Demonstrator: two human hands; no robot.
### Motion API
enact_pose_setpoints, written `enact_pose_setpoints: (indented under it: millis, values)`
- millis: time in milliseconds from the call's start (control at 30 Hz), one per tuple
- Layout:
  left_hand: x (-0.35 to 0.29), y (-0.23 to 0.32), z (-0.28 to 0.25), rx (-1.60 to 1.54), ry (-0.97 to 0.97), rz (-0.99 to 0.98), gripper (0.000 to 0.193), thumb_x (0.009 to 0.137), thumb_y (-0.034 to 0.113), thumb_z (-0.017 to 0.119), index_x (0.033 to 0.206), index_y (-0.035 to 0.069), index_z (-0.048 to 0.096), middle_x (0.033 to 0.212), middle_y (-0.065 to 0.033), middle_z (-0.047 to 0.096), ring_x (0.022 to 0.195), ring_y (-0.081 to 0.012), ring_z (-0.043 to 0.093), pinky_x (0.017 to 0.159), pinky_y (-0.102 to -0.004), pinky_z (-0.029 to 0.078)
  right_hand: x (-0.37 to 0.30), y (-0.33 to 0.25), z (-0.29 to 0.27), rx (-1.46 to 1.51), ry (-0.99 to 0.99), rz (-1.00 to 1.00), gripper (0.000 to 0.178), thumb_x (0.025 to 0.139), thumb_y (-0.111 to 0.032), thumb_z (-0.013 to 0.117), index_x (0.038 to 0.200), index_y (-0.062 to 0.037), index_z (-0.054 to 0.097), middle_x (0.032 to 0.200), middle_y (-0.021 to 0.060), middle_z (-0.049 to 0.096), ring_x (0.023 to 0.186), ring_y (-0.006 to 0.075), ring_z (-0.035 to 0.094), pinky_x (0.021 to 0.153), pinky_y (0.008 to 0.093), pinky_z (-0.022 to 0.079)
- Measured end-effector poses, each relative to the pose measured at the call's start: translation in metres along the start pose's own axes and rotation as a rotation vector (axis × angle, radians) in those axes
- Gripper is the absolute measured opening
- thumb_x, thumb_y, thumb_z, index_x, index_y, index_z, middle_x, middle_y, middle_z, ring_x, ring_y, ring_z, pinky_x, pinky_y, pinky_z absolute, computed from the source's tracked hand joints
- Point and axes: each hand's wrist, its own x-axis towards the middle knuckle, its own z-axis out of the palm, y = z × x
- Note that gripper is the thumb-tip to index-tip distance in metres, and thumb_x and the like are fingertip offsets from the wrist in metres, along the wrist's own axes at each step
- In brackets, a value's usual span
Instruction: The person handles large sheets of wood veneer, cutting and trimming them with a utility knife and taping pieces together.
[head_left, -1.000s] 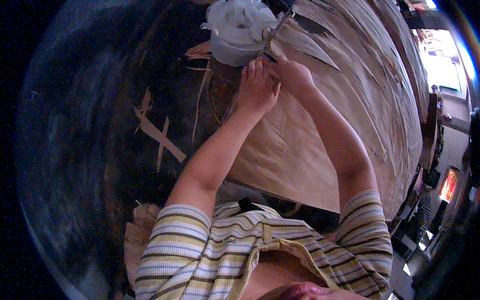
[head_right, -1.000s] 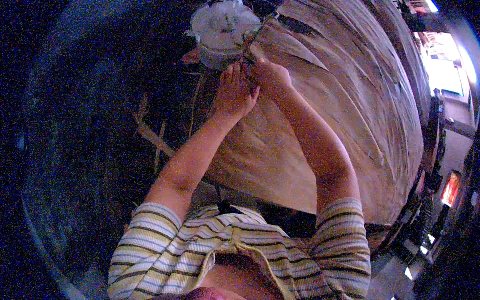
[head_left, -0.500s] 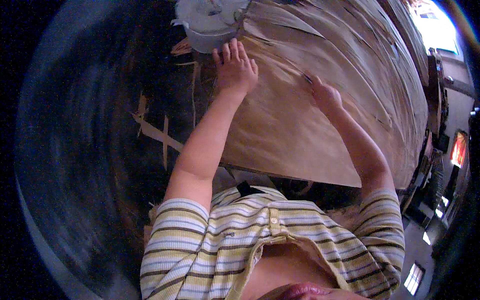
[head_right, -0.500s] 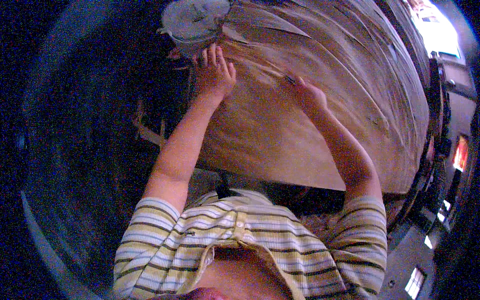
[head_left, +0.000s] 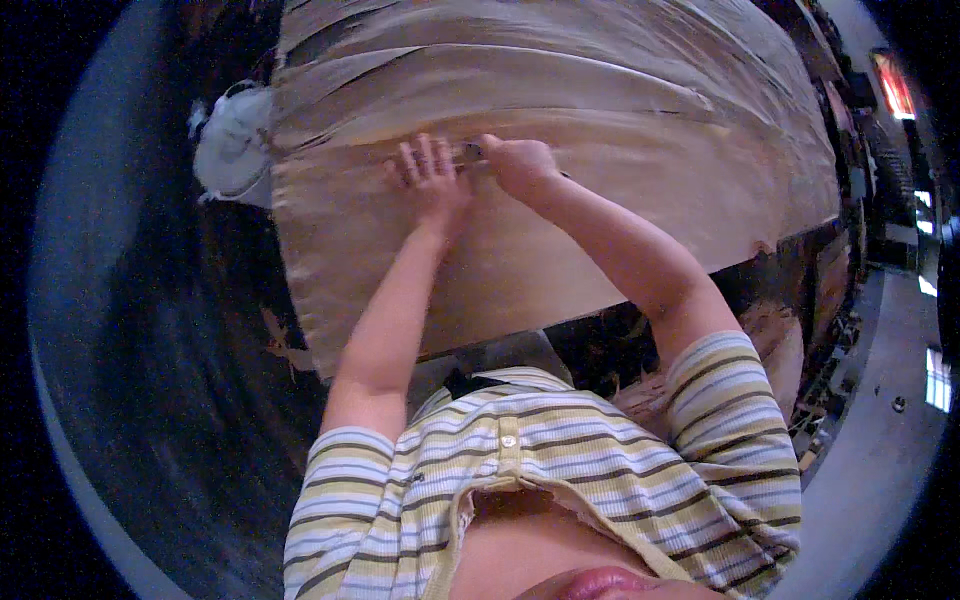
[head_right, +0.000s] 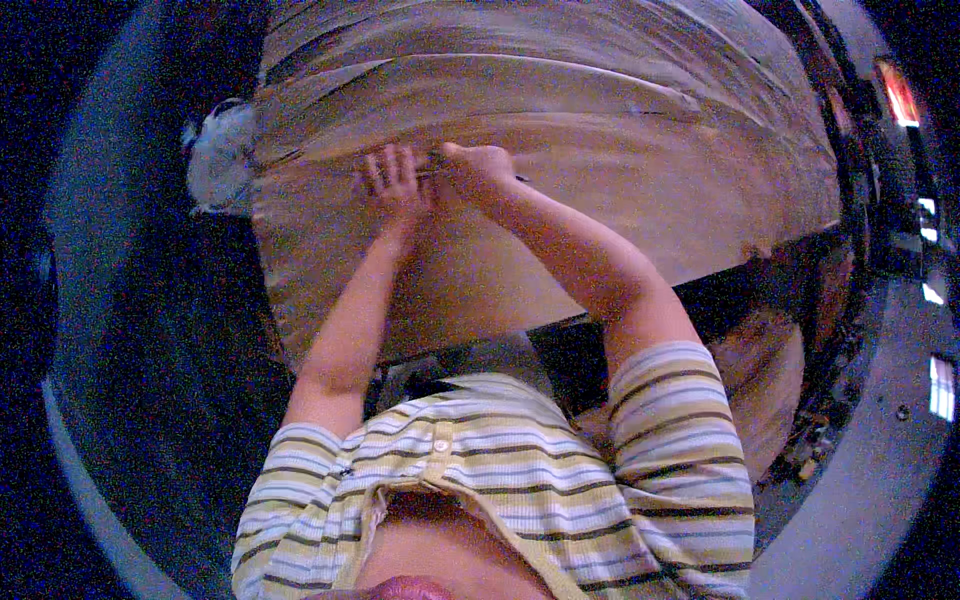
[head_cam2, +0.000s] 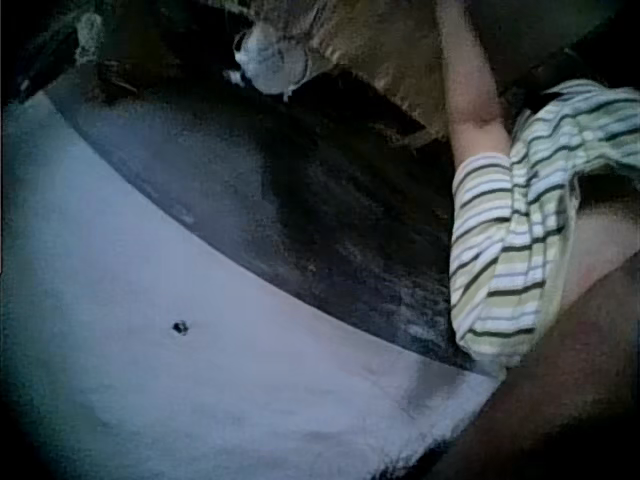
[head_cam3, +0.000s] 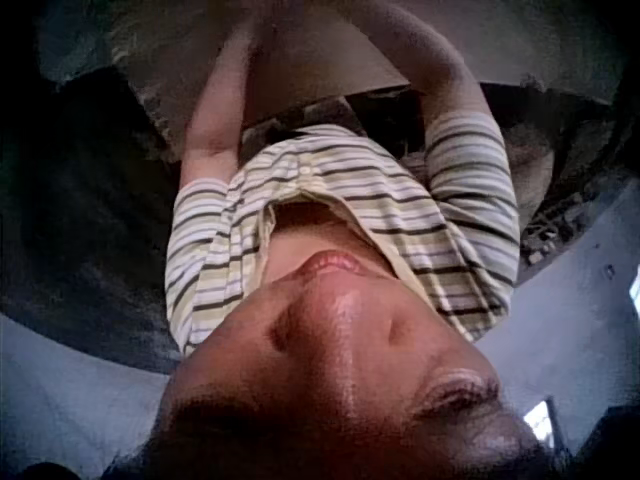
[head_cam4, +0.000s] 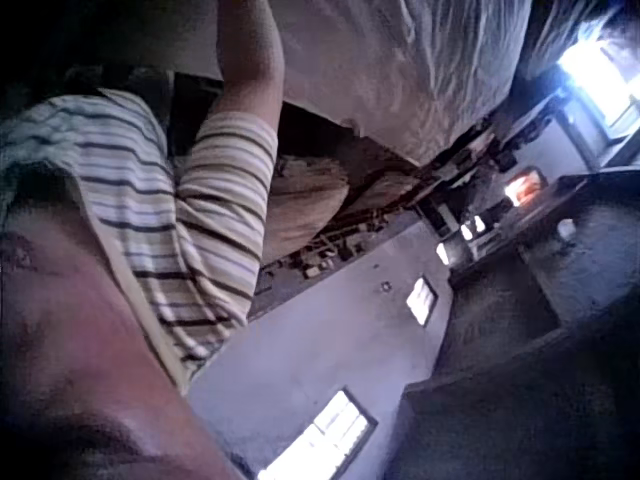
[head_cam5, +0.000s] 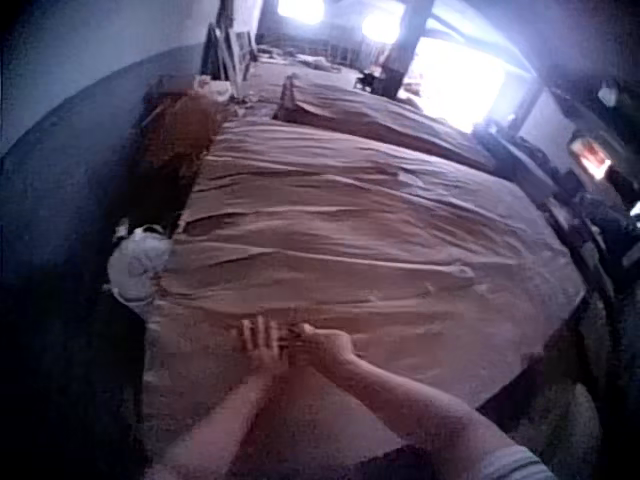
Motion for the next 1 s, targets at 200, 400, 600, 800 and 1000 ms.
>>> enact_pose_setpoints:
  millis: [200, 400, 600, 800, 1000]
  values:
    - [-0.011, 0.026, -0.02, 0.205, -0.019, 0.064, 0.056, 0.075, 0.035, 0.04, 0.124, 0.008, 0.034, 0.131, -0.0107, 0.028, 0.122, -0.0347, 0.02, 0.097, -0.0522, 0.006, -0.07, 0.099, 0.02, 0.001, 0.006, -0.103, 0.006, 0.081, -0.02, 0.043, 0.081, -0.0139, 0.045, 0.066, 0.0016, 0.057, 0.058, 0.018, 0.06, 0.041, 0.029, 0.046]
    - [-0.015, 0.016, -0.011, 0.153, 0.046, 0.116, 0.054, 0.075, 0.032, 0.041, 0.124, 0.01, 0.035, 0.13, -0.0107, 0.029, 0.121, -0.0342, 0.022, 0.097, -0.0527, 0.009, -0.218, 0.229, 0.074, 0.045, 0.03, 0.126, 0.009, 0.076, -0.015, 0.047, 0.081, -0.0124, 0.04, 0.06, 0.005, 0.055, 0.052, 0.0191, 0.059, 0.038, 0.0326, 0.045]
    - [-0.016, 0.065, -0.028, 0.193, -0.011, 0.143, 0.053, 0.076, 0.03, 0.042, 0.124, 0.01, 0.034, 0.131, -0.0105, 0.028, 0.12, -0.0337, 0.024, 0.096, -0.0506, 0.014, -0.41, 0.311, 0.09, 0.067, -0.139, 0.449, 0.022, 0.075, -0.009, 0.046, 0.097, -0.0074, 0.041, 0.074, 0.0102, 0.056, 0.063, 0.0257, 0.057, 0.049, 0.0347, 0.047]
    - [-0.017, 0.044, -0.049, 0.275, 0.038, 0.222, 0.052, 0.077, 0.03, 0.04, 0.125, 0.01, 0.034, 0.131, -0.0098, 0.029, 0.119, -0.0329, 0.026, 0.097, -0.0489, 0.016, -0.587, 0.352, 0.107, 0.139, -0.715, 1.302, 0.038, 0.083, -0.025, 0.041, 0.119, -0.0164, 0.035, 0.097, 0.015, 0.056, 0.085, 0.0339, 0.055, 0.071, 0.041, 0.044]
    - [-0.011, 0.055, -0.047, 0.327, 0.007, 0.136, 0.054, 0.076, 0.033, 0.04, 0.124, 0.009, 0.034, 0.13, -0.0106, 0.031, 0.119, -0.0312, 0.027, 0.097, -0.0463, 0.018, -0.377, 0.258, 0.026, 0.468, 0.416, 0.271, 0.028, 0.076, -0.007, 0.047, 0.103, -0.0124, 0.052, 0.087, 0.0064, 0.059, 0.073, 0.0233, 0.057, 0.06, 0.0332, 0.046]
